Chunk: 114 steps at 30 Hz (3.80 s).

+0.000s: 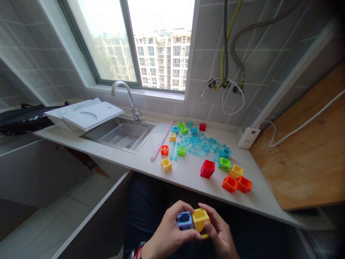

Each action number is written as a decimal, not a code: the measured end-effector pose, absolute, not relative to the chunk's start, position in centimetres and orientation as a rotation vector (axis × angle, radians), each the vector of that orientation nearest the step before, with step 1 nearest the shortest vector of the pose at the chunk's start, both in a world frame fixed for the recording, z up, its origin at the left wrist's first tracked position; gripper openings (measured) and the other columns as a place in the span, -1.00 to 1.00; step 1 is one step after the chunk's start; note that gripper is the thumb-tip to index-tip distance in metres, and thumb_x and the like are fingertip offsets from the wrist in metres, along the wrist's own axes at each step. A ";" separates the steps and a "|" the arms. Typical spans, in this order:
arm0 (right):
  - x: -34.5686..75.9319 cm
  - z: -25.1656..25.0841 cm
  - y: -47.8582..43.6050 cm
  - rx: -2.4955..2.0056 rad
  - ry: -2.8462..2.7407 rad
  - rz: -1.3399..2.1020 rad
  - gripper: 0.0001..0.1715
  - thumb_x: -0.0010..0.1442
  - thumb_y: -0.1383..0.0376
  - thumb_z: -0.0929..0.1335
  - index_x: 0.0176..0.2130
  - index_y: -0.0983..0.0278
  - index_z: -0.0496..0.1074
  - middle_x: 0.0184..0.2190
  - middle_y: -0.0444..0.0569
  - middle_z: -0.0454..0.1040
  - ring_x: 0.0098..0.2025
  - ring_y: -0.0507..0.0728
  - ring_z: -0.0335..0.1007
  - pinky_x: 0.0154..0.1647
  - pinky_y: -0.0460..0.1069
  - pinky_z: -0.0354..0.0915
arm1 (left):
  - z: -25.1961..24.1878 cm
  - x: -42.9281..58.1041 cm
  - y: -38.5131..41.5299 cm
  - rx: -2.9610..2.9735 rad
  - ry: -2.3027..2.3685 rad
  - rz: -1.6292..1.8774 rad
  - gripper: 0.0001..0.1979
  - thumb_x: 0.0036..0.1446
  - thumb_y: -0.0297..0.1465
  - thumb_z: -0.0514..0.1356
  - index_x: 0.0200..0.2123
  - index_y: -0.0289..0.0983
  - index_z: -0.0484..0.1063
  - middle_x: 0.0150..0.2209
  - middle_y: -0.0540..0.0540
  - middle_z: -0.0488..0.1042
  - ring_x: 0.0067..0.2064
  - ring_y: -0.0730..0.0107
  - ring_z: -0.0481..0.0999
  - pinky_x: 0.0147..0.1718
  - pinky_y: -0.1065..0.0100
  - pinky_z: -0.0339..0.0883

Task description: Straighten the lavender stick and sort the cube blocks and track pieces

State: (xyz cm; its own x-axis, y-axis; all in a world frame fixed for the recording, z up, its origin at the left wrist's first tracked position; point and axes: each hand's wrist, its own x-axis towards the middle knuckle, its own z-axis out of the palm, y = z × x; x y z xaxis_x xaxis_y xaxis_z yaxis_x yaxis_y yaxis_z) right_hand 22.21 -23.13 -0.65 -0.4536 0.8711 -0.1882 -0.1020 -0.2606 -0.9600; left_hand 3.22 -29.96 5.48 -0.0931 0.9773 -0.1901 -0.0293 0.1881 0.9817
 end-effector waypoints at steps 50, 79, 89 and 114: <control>21.2 1.1 -21.8 -0.801 -0.281 2.203 -0.63 0.26 0.05 0.42 -0.09 0.26 0.58 -0.38 -0.03 0.55 -0.56 -0.04 0.23 -0.60 -0.17 0.26 | 3.6 2.5 -29.6 0.234 0.755 1.425 -0.55 0.44 -0.06 -0.09 0.04 -0.30 0.30 -0.14 -0.34 0.60 -0.40 0.28 0.59 -0.45 0.36 0.39; 20.3 1.8 -20.9 -0.866 -0.472 2.028 -0.43 0.25 0.16 0.49 0.20 0.02 0.37 0.09 -0.06 0.52 -0.02 0.13 0.51 -0.14 0.05 0.53 | 4.3 2.9 -28.6 0.495 1.238 1.462 -0.49 -0.04 -0.41 0.50 0.01 -0.24 0.48 0.14 -0.29 0.53 -0.15 0.16 0.65 -0.10 0.26 0.50; 20.4 2.3 -20.3 -0.831 -0.734 1.958 -0.31 0.17 0.25 0.54 0.23 0.06 0.37 0.21 0.02 0.44 0.09 0.23 0.48 -0.03 0.11 0.50 | 3.6 1.9 -28.7 0.564 1.206 1.386 -0.58 0.04 -0.38 0.46 -0.03 -0.26 0.48 0.08 -0.28 0.57 -0.10 0.09 0.64 -0.10 0.22 0.51; 25.7 2.5 -18.8 -0.992 -0.748 1.733 -0.30 0.07 0.18 0.60 0.17 0.18 0.49 0.15 0.08 0.52 0.01 0.21 0.54 -0.02 0.04 0.49 | -0.8 -2.1 -13.9 1.784 1.840 1.207 -0.52 0.01 -0.64 0.13 0.02 -0.22 0.39 -0.01 -0.18 0.49 0.05 0.09 0.50 0.06 0.07 0.40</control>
